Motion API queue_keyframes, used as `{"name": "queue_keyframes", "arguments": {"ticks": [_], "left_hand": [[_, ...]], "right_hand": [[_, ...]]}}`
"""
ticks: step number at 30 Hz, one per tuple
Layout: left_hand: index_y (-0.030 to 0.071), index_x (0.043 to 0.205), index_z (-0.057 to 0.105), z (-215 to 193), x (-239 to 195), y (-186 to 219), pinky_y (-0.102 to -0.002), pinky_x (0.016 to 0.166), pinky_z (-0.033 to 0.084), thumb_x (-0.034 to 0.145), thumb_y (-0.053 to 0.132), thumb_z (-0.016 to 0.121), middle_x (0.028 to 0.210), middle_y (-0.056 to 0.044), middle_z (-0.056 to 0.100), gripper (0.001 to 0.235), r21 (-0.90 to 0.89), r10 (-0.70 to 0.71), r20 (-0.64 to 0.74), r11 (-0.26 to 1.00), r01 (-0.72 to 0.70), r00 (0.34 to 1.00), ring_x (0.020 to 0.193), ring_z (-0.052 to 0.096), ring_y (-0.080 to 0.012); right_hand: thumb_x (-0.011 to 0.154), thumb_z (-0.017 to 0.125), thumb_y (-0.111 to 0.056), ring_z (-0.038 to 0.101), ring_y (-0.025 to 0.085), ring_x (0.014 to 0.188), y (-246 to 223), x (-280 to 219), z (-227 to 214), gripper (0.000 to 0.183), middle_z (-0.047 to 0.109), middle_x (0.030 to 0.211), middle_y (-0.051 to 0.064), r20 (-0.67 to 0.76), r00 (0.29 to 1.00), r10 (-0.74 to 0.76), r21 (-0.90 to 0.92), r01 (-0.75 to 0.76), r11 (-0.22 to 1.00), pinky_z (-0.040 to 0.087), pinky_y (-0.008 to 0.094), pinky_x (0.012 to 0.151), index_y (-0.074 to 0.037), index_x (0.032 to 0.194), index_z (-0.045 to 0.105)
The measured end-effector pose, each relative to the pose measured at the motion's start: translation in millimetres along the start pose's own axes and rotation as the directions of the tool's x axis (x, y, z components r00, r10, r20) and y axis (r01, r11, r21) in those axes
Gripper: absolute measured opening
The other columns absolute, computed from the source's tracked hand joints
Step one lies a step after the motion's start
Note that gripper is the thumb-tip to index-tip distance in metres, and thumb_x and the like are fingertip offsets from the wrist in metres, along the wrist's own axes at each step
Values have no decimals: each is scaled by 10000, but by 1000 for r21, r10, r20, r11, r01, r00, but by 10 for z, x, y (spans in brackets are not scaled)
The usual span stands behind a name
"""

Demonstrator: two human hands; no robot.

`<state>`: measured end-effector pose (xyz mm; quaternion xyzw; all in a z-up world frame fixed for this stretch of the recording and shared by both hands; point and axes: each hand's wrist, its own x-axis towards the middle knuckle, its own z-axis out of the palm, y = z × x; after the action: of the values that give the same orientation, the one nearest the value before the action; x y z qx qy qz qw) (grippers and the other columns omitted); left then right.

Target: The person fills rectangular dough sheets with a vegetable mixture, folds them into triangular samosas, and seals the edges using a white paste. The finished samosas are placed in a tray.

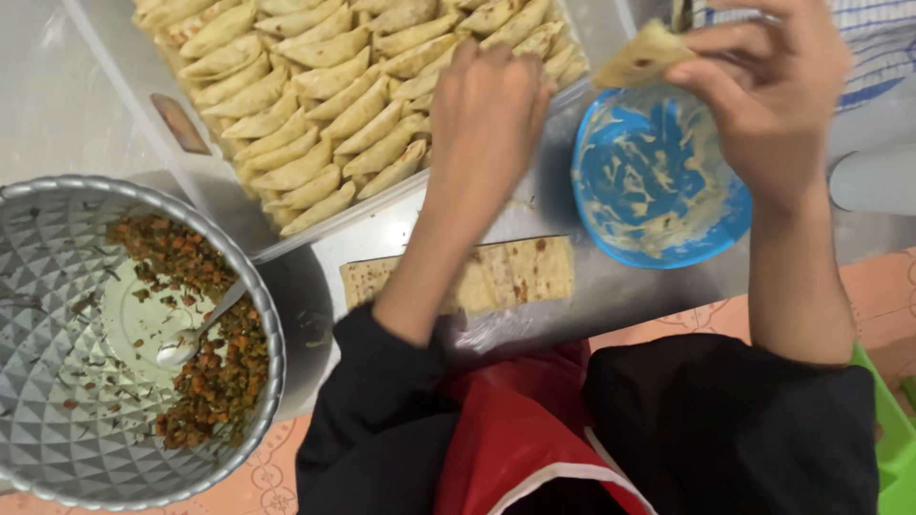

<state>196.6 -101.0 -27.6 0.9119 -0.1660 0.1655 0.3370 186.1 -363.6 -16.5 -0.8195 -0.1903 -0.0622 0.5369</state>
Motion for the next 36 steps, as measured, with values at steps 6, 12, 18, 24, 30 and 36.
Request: {"name": "queue_keyframes", "arguments": {"ticks": [6, 12, 18, 24, 30, 36], "left_hand": [[45, 846, 747, 299, 240, -369, -503, 769, 467, 695, 154, 821, 842, -143, 705, 200, 109, 228, 123, 964, -241, 966, 957, 617, -372], [60, 806, 749, 265, 381, -527, -508, 782, 455, 668, 180, 853, 792, -129, 704, 210, 51, 237, 240, 965, -256, 941, 966, 619, -349], [97, 824, 771, 267, 383, -593, -499, 789, 452, 741, 159, 868, 779, -103, 713, 142, 9, 211, 225, 976, -219, 951, 939, 629, -340], [68, 828, 759, 242, 366, -670, -487, 841, 461, 741, 148, 877, 753, -63, 729, 167, -106, 198, 185, 978, -181, 962, 881, 644, -306], [81, 867, 780, 271, 351, -748, -466, 841, 473, 730, 151, 876, 807, -100, 720, 181, -179, 148, 142, 976, -121, 979, 913, 644, -323], [43, 888, 753, -141, 184, -579, -479, 847, 463, 846, 144, 820, 881, -127, 695, 128, -131, 43, -43, 990, -48, 998, 937, 609, -341]], "right_hand": [[1074, 717, 55, 716, 223, 1163, 370, 397, 73, 344, 681, 1208, 159, 213, 977, 30, 122, -57, 991, 621, 299, 1024, 73, 1355, 519], [1077, 712, -5, 741, 219, 1131, 505, 740, 274, 298, 728, 1167, 149, 441, 890, -114, -39, 146, 988, 603, 341, 977, 54, 1321, 553], [958, 748, -73, 725, 279, 1076, 185, 932, 350, 468, 726, 1090, 156, 561, 819, -121, -224, 291, 930, 554, 404, 855, -7, 1369, 533], [937, 778, -61, 712, 321, 1048, -15, 887, 426, 500, 729, 1062, 139, 541, 823, -172, -344, 403, 848, 524, 454, 906, -29, 1377, 543], [942, 728, 0, 741, 326, 933, 148, 799, 651, 523, 733, 956, 124, 542, 836, -88, -306, 294, 906, 578, 413, 796, -19, 1390, 460], [1016, 718, -10, 734, 353, 904, 108, 727, 560, 530, 750, 981, 142, 490, 866, -97, -327, 285, 901, 577, 409, 789, 35, 1429, 389]]}}
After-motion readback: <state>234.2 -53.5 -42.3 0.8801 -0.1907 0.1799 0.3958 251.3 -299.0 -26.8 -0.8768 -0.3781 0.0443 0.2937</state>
